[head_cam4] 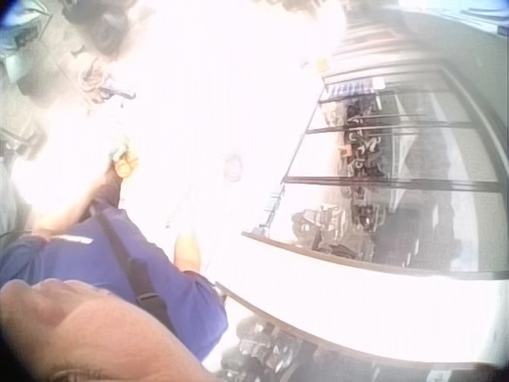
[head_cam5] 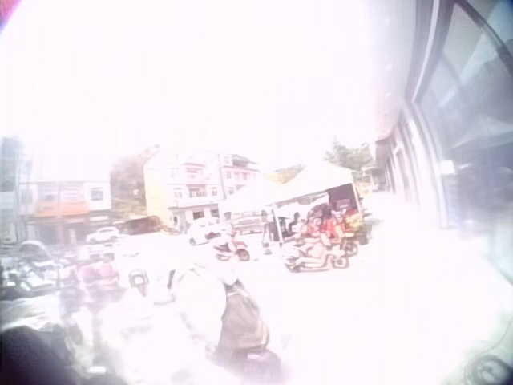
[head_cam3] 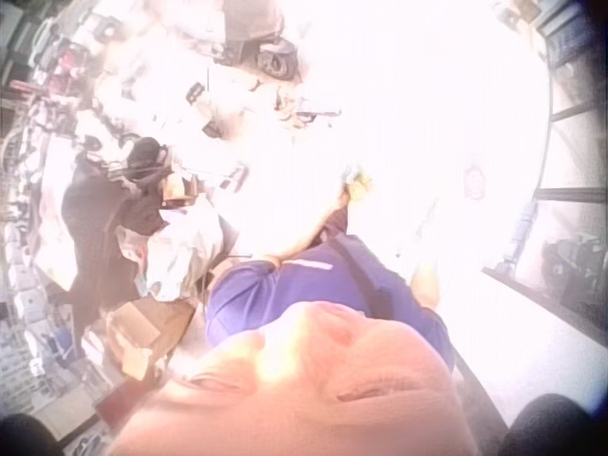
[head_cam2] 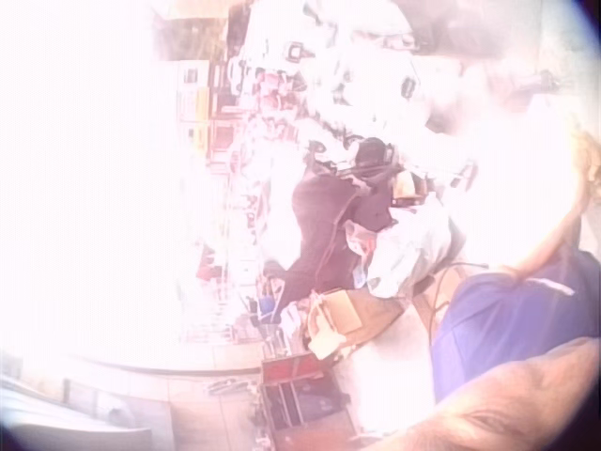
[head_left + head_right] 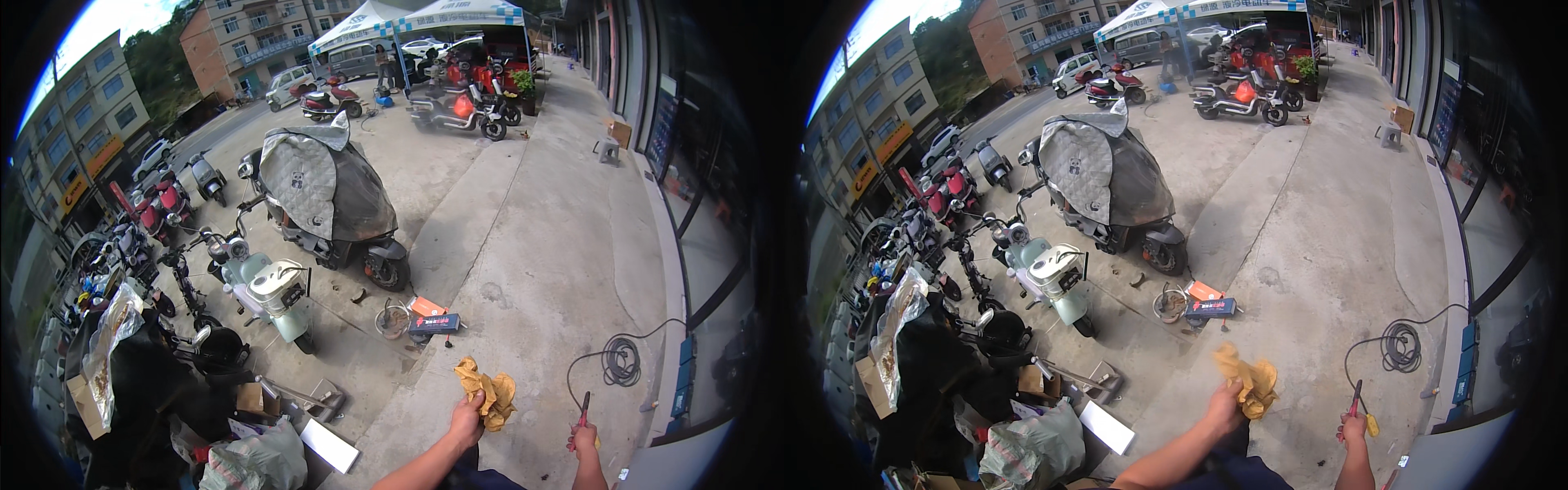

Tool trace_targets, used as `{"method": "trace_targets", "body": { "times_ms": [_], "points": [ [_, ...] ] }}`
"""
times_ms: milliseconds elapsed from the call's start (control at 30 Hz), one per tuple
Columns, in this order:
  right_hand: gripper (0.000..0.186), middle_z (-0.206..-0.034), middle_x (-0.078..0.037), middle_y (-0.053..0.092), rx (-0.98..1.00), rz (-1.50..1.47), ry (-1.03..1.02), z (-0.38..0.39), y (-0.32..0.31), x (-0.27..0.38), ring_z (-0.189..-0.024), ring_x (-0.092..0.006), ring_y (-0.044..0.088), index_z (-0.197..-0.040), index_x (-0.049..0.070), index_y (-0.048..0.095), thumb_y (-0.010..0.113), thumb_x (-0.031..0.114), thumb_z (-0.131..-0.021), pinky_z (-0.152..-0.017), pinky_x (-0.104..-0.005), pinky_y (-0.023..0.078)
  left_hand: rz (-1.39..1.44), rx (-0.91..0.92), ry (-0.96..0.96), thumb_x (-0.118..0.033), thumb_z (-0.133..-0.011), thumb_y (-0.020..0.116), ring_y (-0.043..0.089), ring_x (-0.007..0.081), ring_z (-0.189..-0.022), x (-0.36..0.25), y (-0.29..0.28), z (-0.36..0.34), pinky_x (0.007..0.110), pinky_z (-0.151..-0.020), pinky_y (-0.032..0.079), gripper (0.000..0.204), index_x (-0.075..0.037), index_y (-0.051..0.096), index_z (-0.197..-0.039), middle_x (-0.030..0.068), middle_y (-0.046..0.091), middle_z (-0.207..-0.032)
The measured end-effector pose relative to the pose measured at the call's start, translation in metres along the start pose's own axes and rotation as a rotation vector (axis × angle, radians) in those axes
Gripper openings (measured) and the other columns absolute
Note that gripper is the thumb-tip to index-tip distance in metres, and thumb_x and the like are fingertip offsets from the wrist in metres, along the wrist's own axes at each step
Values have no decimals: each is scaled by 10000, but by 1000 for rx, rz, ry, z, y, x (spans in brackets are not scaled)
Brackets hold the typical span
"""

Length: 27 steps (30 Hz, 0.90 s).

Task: The person disassembles a scooter clutch assembly on the floor, uses a power drill to remove a bolt, wipes the clutch bell and other parts with a cloth, and handles a drive belt. The person then retrieves a screwdriver from a tool cabinet and returns to the scooter.

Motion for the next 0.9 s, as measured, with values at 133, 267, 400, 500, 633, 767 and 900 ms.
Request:
{"method": "trace_targets", "body": {
  "times_ms": [133, 267, 400, 500, 633, 767, 900],
  "points": [
    [91, -758, -73, 557, 95, 116, 3, -88, 58, 96, -500, -189, 529, -913, 60, 542, 625, 45, -947, -387, -377, 466, -13, -16, -49, -226, -1117, 542, 668, 243, -1168, -49, 68, -145, 409, -1035, 533, 326, -25, 564, -1372, 91, 680, -1290],
    [140, -686, -72, 564, 235, 327, 412, -133, 86, 114, -550, -230, 599, -1023, 3, 602, 695, 59, -935, -412, -431, 493, -27, 8, 15, -215, -1111, 554, 678, 229, -1136, -122, 137, -262, 404, -1014, 544, 314, -15, 571, -1352, 96, 687, -1256],
    [160, -684, -87, 571, 263, 533, 554, -177, 122, 142, -534, -237, 592, -1046, -5, 604, 699, 62, -935, -410, -436, 490, -52, -88, 17, -195, -1108, 558, 694, 237, -1111, -175, 175, -362, 401, -1011, 550, 320, -5, 564, -1365, 101, 693, -1250],
    [176, -682, -99, 577, 276, 599, 595, -241, 160, 188, -522, -242, 586, -1063, -11, 606, 702, 64, -935, -409, -440, 488, -30, -150, 23, -188, -1109, 553, 690, 242, -1139, -206, 195, -458, 405, -1025, 547, 329, 0, 561, -1379, 106, 690, -1271],
    [198, -679, -114, 585, 270, 648, 621, -356, 207, 273, -506, -250, 579, -1086, -18, 608, 705, 67, -935, -407, -445, 486, -26, -175, 93, -177, -1109, 545, 686, 253, -1155, -251, 242, -593, 412, -1031, 546, 331, 6, 560, -1384, 113, 688, -1285],
    [221, -677, -130, 592, 199, 651, 549, -501, 257, 416, -490, -257, 572, -1109, -26, 610, 709, 70, -936, -405, -450, 484, -39, -226, 110, -178, -1102, 558, 693, 255, -1138, -322, 312, -713, 424, -1014, 556, 320, 4, 569, -1365, 118, 689, -1278],
    [244, -675, -145, 600, 38, 583, 314, -659, 347, 624, -474, -264, 565, -1132, -34, 612, 712, 72, -936, -403, -456, 481, -2, -220, 155, -169, -1104, 552, 706, 257, -1118, -386, 348, -797, 419, -997, 572, 316, 16, 559, -1359, 125, 689, -1278]
  ]
}}
Point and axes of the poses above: each hand's wrist, its own z-axis away from the middle knuckle, its own y-axis out of the palm, x = y × z, the point moved 3 cm from there along -z, towards the middle knuckle
